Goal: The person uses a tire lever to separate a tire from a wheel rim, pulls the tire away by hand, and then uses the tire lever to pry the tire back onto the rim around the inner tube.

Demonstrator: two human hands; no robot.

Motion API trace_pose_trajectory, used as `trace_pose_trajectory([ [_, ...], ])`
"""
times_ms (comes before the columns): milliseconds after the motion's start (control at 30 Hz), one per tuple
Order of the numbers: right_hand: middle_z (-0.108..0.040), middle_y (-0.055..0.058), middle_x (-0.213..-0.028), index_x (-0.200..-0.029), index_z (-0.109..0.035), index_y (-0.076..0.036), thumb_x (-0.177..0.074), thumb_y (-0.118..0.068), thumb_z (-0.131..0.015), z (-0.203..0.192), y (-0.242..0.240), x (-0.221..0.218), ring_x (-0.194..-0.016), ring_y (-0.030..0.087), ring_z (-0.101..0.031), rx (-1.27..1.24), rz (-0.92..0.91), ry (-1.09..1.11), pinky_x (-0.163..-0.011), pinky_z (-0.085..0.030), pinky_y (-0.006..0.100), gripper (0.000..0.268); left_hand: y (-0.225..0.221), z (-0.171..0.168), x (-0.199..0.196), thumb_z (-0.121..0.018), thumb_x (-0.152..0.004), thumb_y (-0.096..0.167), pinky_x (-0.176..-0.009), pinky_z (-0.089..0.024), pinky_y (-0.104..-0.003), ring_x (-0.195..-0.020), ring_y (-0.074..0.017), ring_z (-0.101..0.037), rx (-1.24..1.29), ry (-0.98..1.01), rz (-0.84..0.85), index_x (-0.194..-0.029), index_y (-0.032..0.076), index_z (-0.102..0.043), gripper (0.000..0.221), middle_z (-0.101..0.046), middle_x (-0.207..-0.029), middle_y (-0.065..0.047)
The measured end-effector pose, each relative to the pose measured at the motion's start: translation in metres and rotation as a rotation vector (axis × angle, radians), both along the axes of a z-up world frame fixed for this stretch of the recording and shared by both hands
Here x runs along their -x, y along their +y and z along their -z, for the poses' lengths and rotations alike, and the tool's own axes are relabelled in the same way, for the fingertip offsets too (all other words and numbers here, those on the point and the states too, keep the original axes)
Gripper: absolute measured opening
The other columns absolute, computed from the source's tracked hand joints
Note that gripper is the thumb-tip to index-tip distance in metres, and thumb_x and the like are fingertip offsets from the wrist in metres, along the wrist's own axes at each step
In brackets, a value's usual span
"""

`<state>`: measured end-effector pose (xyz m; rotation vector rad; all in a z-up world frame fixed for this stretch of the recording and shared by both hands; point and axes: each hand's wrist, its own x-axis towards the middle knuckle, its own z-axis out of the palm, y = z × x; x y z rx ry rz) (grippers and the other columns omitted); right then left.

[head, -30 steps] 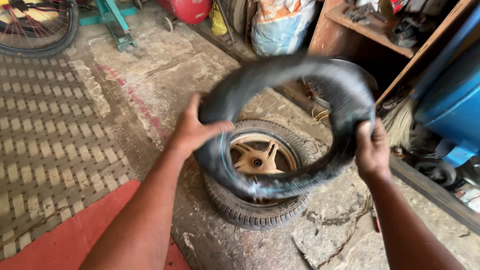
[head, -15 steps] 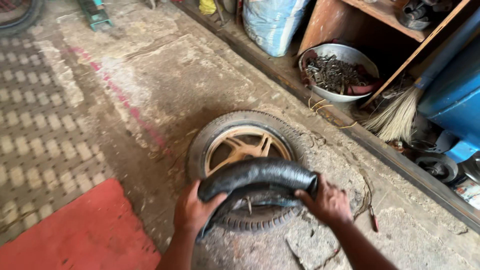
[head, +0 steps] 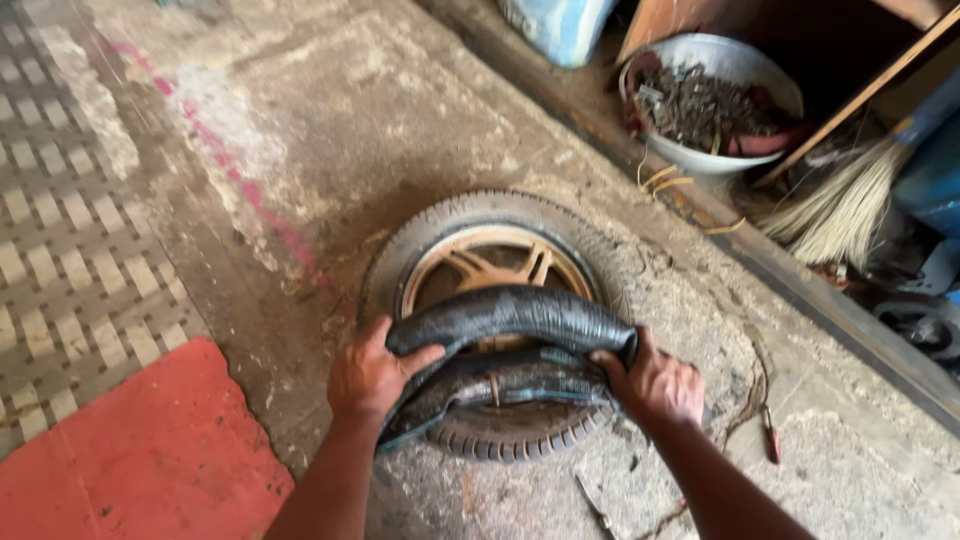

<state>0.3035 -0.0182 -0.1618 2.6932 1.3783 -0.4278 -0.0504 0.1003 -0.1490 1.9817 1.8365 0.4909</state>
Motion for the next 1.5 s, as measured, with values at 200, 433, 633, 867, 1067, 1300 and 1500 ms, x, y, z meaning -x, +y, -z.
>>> trace_pose_trajectory([
  [200, -0.071, 0.005, -0.071, -0.128, -0.048, -0.019, -0.089, -0.086, -0.030, -0.004, 0.015, 0.000, -0.056, 0.019, -0.067, 0.061, -0.011, -0.043, -0.047, -0.052, 0.034, 0.079, 0.011, 0.011, -0.004, -0.069, -0.061, 0.088, -0.080, -0.055, -0.057, -0.095, -0.0456, -0.069, -0.105, 0.089, 0.046, -0.119, 0.012, -0.068, 0.095, -0.074, -0.101, -0.024],
  [433, -0.075, 0.010, -0.080, -0.143, -0.039, -0.014, -0.087, -0.087, -0.030, 0.014, 0.023, -0.007, -0.065, 0.023, -0.072, 0.132, 0.076, 0.014, -0.055, -0.057, 0.038, 0.091, 0.011, 0.003, -0.005, -0.069, -0.059, 0.088, -0.081, -0.056, -0.055, -0.094, -0.0440, -0.070, -0.110, 0.108, 0.055, -0.121, 0.011, -0.068, 0.099, -0.074, -0.098, -0.023],
  [633, -0.071, 0.023, -0.127, -0.154, -0.037, -0.017, -0.081, -0.073, -0.062, 0.006, 0.020, -0.058, -0.115, 0.035, -0.070, -0.087, -0.004, 0.467, -0.104, -0.054, 0.051, 0.095, 0.040, -0.024, -0.007, -0.063, -0.060, 0.089, -0.088, -0.063, -0.049, -0.101, -0.0348, -0.077, 0.421, -0.075, -0.012, -0.137, 0.013, -0.059, 0.108, -0.077, -0.109, -0.019],
  [867, -0.057, 0.012, -0.149, -0.155, -0.027, -0.029, -0.078, -0.040, -0.082, -0.008, -0.045, -0.135, -0.136, 0.035, -0.054, 0.266, -0.034, 0.716, -0.116, -0.035, 0.064, 0.096, 0.055, -0.016, 0.068, -0.095, -0.058, 0.048, -0.110, -0.042, -0.043, -0.135, -0.0275, -0.052, 0.670, -0.311, 0.352, -0.151, 0.012, -0.045, 0.112, -0.061, -0.143, -0.010],
  [1067, -0.078, 0.012, -0.121, -0.125, -0.071, -0.014, -0.093, -0.032, -0.069, -0.017, -0.030, -0.128, -0.112, 0.029, -0.071, -0.081, -0.103, 0.478, -0.105, -0.051, 0.049, 0.037, 0.051, -0.017, 0.060, -0.090, -0.066, 0.024, -0.098, -0.055, -0.037, -0.114, -0.0284, -0.072, 0.226, -0.284, 0.084, -0.145, 0.000, -0.050, 0.092, -0.072, -0.126, -0.020],
  [1300, -0.075, 0.018, -0.102, -0.125, -0.068, -0.003, -0.103, -0.033, -0.066, -0.114, 0.051, -0.108, -0.083, 0.029, -0.070, -0.631, 0.082, 0.476, -0.079, -0.056, 0.044, 0.037, 0.104, -0.075, 0.054, -0.080, -0.088, 0.035, -0.097, -0.055, -0.042, -0.112, -0.0339, -0.073, -0.117, -0.417, -0.084, -0.132, -0.001, -0.062, 0.060, -0.075, -0.123, -0.022],
  [1500, -0.067, 0.026, -0.122, -0.163, -0.030, -0.020, -0.089, -0.064, -0.059, -0.092, 0.052, -0.054, -0.101, 0.041, -0.073, -0.259, 0.249, 0.387, -0.083, -0.062, 0.051, 0.092, 0.091, -0.012, 0.039, -0.096, -0.079, 0.044, -0.095, -0.046, -0.056, -0.123, -0.0472, -0.054, -0.169, -0.604, -0.133, -0.149, -0.009, -0.033, 0.108, -0.048, -0.141, -0.033],
])
